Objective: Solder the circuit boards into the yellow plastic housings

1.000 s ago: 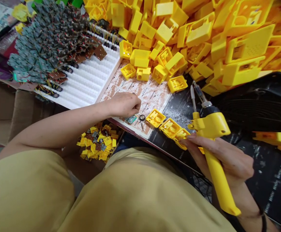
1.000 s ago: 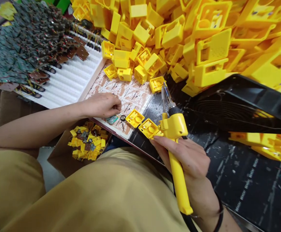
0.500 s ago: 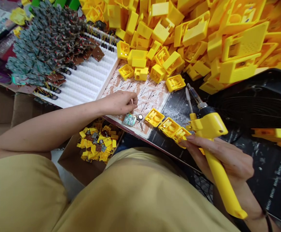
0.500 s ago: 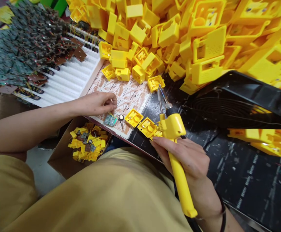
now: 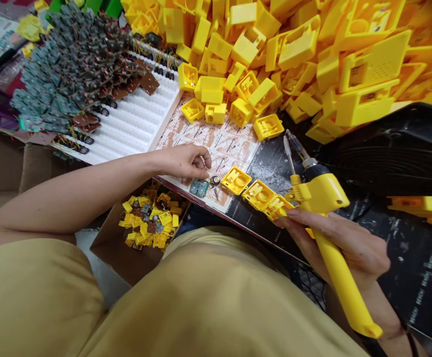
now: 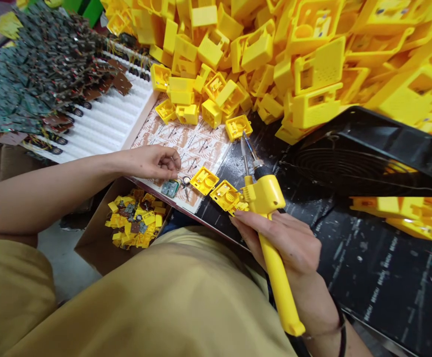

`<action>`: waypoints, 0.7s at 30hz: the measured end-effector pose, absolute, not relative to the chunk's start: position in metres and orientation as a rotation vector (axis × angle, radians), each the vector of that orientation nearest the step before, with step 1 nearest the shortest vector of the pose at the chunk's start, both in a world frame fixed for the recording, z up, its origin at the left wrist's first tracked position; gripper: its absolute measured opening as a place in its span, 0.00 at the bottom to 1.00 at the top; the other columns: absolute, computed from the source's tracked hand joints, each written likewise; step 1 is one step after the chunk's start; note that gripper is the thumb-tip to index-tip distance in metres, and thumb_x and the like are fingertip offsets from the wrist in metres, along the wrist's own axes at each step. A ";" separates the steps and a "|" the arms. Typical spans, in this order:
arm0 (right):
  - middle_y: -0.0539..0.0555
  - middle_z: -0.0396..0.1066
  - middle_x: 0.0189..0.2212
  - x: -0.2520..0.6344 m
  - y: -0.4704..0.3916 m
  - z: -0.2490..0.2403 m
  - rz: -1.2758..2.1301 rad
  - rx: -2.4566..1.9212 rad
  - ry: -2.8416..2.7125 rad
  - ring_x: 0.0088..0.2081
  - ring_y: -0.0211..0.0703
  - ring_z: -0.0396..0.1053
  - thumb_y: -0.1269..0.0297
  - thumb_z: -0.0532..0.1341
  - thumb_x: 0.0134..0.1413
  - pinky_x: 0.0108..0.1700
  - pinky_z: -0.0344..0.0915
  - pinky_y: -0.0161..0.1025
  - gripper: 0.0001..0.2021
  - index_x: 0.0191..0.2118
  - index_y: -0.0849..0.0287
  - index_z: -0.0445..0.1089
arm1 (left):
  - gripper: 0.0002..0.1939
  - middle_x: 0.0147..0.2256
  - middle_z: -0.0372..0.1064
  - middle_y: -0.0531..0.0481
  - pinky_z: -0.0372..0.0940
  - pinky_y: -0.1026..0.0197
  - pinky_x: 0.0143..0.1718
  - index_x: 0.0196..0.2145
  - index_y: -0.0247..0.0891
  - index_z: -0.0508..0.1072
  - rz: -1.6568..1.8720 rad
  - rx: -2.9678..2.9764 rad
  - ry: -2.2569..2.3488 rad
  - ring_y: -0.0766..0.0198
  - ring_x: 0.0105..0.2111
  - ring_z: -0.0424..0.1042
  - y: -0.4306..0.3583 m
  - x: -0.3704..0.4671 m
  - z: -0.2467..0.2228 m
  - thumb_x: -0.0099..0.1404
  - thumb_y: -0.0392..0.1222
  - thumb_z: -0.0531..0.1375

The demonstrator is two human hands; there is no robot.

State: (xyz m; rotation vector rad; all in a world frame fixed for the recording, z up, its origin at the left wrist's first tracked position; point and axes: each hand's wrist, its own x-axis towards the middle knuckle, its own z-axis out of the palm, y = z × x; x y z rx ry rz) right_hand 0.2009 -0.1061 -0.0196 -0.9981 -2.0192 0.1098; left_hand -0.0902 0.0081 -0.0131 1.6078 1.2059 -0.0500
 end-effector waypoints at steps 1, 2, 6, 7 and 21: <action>0.47 0.75 0.24 0.201 -0.106 -0.020 0.105 -0.995 -2.017 0.21 0.33 0.71 0.78 0.70 0.52 0.26 0.69 0.28 0.11 0.38 0.57 0.72 | 0.08 0.27 0.74 0.51 0.63 0.64 0.24 0.36 0.38 0.69 -0.070 1.621 1.222 0.66 0.20 0.71 0.007 -0.088 -0.012 0.57 0.40 0.61; 0.47 0.76 0.24 0.201 -0.105 -0.021 0.100 -0.991 -2.012 0.21 0.33 0.71 0.79 0.70 0.51 0.26 0.69 0.28 0.12 0.38 0.58 0.72 | 0.08 0.27 0.74 0.51 0.64 0.64 0.25 0.36 0.37 0.71 -0.097 1.645 1.233 0.66 0.21 0.71 0.006 -0.085 -0.010 0.57 0.39 0.60; 0.48 0.76 0.25 0.203 -0.104 -0.023 0.103 -0.968 -1.975 0.21 0.33 0.72 0.79 0.72 0.48 0.26 0.69 0.28 0.13 0.38 0.59 0.72 | 0.08 0.27 0.76 0.52 0.63 0.64 0.32 0.34 0.36 0.78 -0.242 1.853 1.279 0.67 0.26 0.73 0.002 -0.081 0.002 0.59 0.38 0.59; 0.48 0.76 0.25 0.204 -0.104 -0.024 0.111 -0.965 -1.971 0.22 0.33 0.72 0.78 0.72 0.48 0.26 0.69 0.28 0.13 0.38 0.59 0.73 | 0.08 0.29 0.77 0.53 0.63 0.64 0.34 0.34 0.37 0.79 -0.262 1.925 1.294 0.66 0.29 0.73 0.001 -0.082 0.007 0.59 0.37 0.59; 0.48 0.76 0.25 0.207 -0.104 -0.023 0.263 -0.846 -2.087 0.23 0.36 0.73 0.70 0.66 0.59 0.29 0.71 0.30 0.10 0.47 0.59 0.73 | 0.10 0.35 0.77 0.47 0.65 0.53 0.49 0.38 0.37 0.76 0.453 2.383 1.392 0.58 0.41 0.72 -0.011 -0.069 -0.033 0.68 0.38 0.54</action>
